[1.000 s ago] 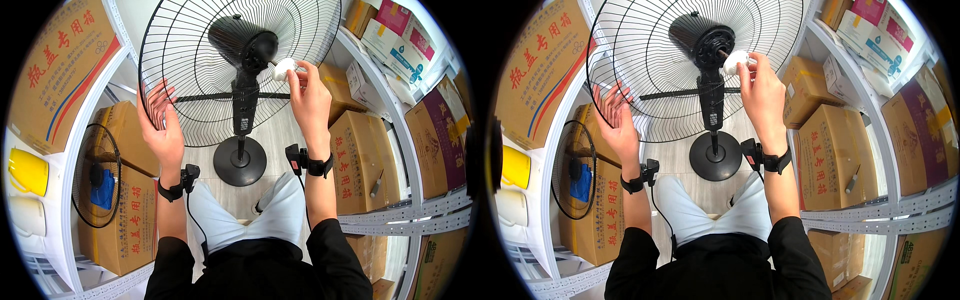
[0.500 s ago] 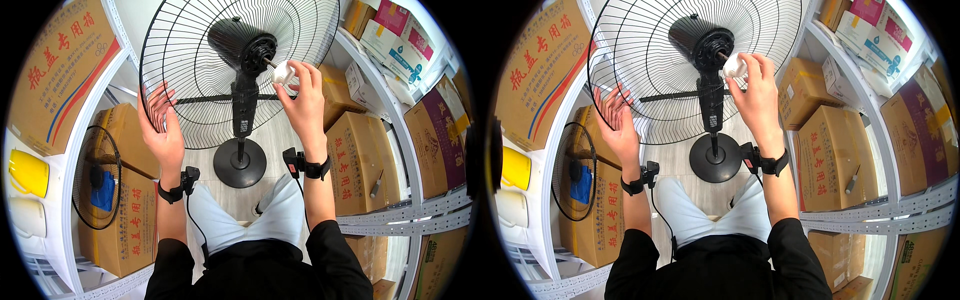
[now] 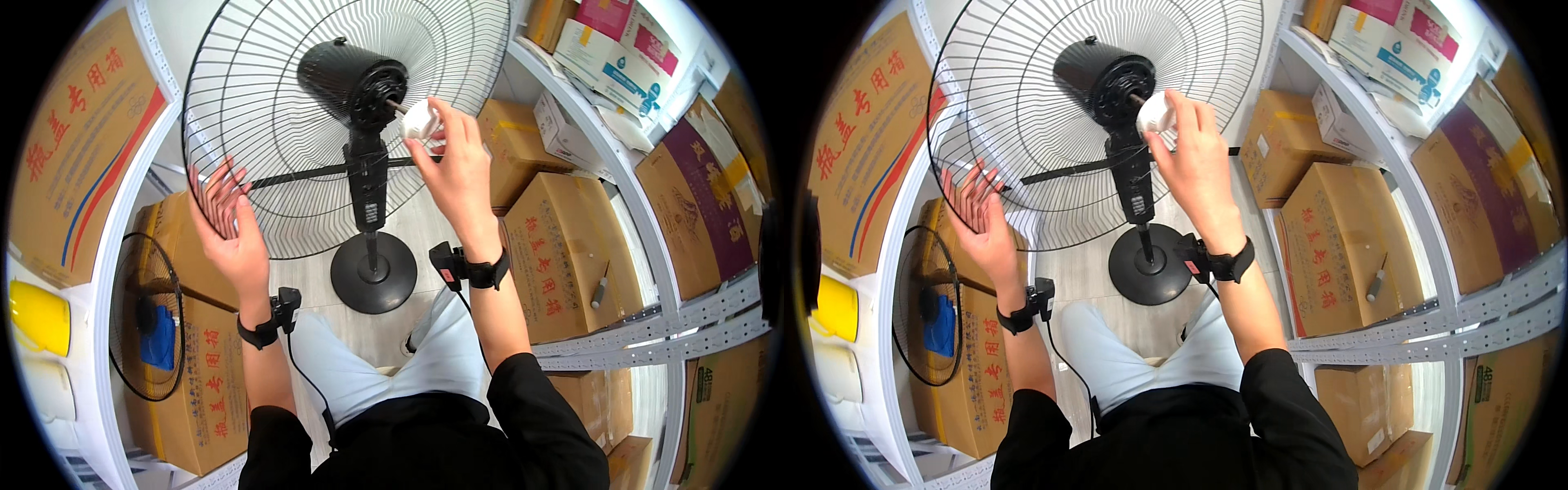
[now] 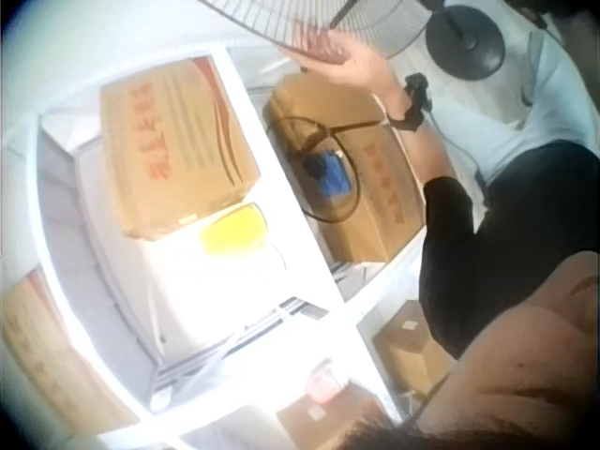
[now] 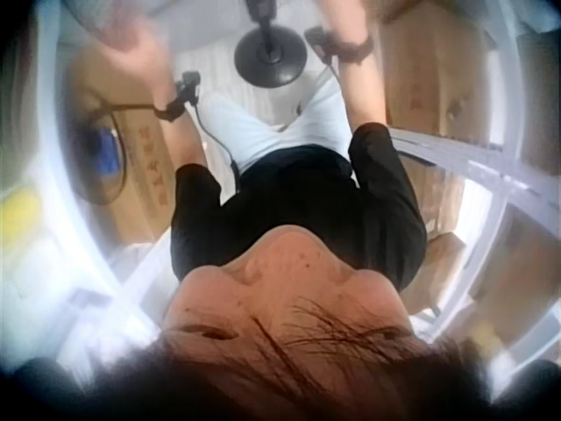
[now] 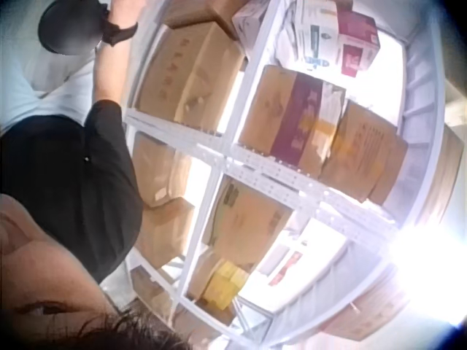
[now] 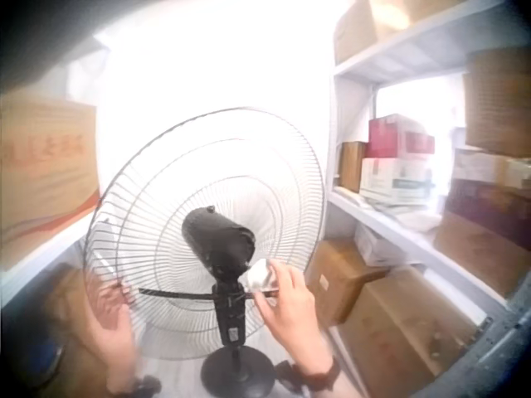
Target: The person disassembles a standing fan by removing the front grille, unscrewing the central cap, and detaching the fan blades. They then remove the rear grille and proceed to detach the motor housing from the stand.
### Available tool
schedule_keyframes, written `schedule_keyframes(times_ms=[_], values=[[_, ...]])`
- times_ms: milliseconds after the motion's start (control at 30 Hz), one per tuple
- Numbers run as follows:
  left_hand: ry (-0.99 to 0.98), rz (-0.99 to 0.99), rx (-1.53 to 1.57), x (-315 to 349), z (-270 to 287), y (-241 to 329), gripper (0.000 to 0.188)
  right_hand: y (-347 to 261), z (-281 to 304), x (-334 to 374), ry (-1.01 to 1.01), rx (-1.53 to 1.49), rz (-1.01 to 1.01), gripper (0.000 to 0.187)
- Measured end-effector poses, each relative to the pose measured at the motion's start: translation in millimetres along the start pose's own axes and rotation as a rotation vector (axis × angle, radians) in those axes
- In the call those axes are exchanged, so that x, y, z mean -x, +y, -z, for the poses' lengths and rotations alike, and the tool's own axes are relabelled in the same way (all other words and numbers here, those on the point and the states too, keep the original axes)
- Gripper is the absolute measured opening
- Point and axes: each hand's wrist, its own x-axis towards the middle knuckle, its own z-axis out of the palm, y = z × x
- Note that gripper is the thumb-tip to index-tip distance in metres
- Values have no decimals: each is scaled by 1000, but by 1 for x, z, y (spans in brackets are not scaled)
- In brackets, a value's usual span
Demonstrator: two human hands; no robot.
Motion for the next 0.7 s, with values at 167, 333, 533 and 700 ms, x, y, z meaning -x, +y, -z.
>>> schedule_keyframes(times_ms=[167, 333, 533, 700], values=[[-12, -15, -5, 0, -1, 3, 61, 1, 1, 1, 95, 38, 100, 67], [-12, -15, -29, 0, 0, 3, 61, 2, -2, -4, 24, 118, 262, 69], [-6, -18, -10, 1, 0, 1, 60, 5, -5, 1, 51, 16, 85, 68], [-24, -25, -26, 0, 1, 2, 60, 2, -6, -2, 98, 150, 188, 71]])
